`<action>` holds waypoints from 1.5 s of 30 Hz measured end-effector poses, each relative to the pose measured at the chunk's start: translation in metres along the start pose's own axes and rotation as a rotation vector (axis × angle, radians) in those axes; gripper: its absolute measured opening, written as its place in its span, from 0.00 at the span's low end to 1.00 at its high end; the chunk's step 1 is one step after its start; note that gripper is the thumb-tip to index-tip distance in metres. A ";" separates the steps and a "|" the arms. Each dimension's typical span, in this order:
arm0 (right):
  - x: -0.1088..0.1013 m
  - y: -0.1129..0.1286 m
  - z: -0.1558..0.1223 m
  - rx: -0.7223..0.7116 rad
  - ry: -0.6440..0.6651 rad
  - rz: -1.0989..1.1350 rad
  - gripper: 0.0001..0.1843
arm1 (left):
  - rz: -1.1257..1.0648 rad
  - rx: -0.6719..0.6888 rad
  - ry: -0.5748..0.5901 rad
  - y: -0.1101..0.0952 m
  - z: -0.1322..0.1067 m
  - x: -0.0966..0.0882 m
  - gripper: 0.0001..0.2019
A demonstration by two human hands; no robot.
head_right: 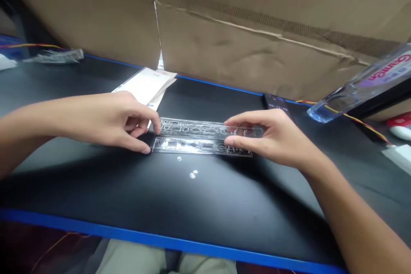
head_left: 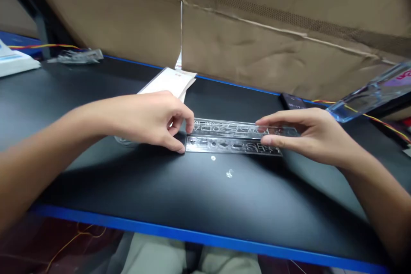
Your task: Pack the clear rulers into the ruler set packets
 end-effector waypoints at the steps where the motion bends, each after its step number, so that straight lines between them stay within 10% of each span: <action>1: 0.000 -0.001 0.000 0.002 -0.002 -0.003 0.20 | 0.002 0.009 -0.002 0.000 -0.001 -0.001 0.12; 11: 0.001 -0.006 -0.004 0.016 -0.095 0.129 0.20 | 0.000 0.055 -0.264 -0.009 -0.002 -0.019 0.14; 19: 0.005 -0.009 -0.004 0.116 -0.027 0.216 0.15 | -0.263 -0.021 -0.135 -0.004 0.002 -0.013 0.10; 45: 0.020 0.014 -0.002 -0.079 0.146 0.127 0.10 | -0.014 0.175 -0.078 -0.012 0.002 -0.002 0.07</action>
Point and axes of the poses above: each hand's wrist, its own z-axis towards the middle knuckle, its own x-axis out of the palm, y = z × x, the point moved 7 cm from there along z, towards the middle knuckle, and after that the axes turned 1 degree about -z, right-handed, at the moved point
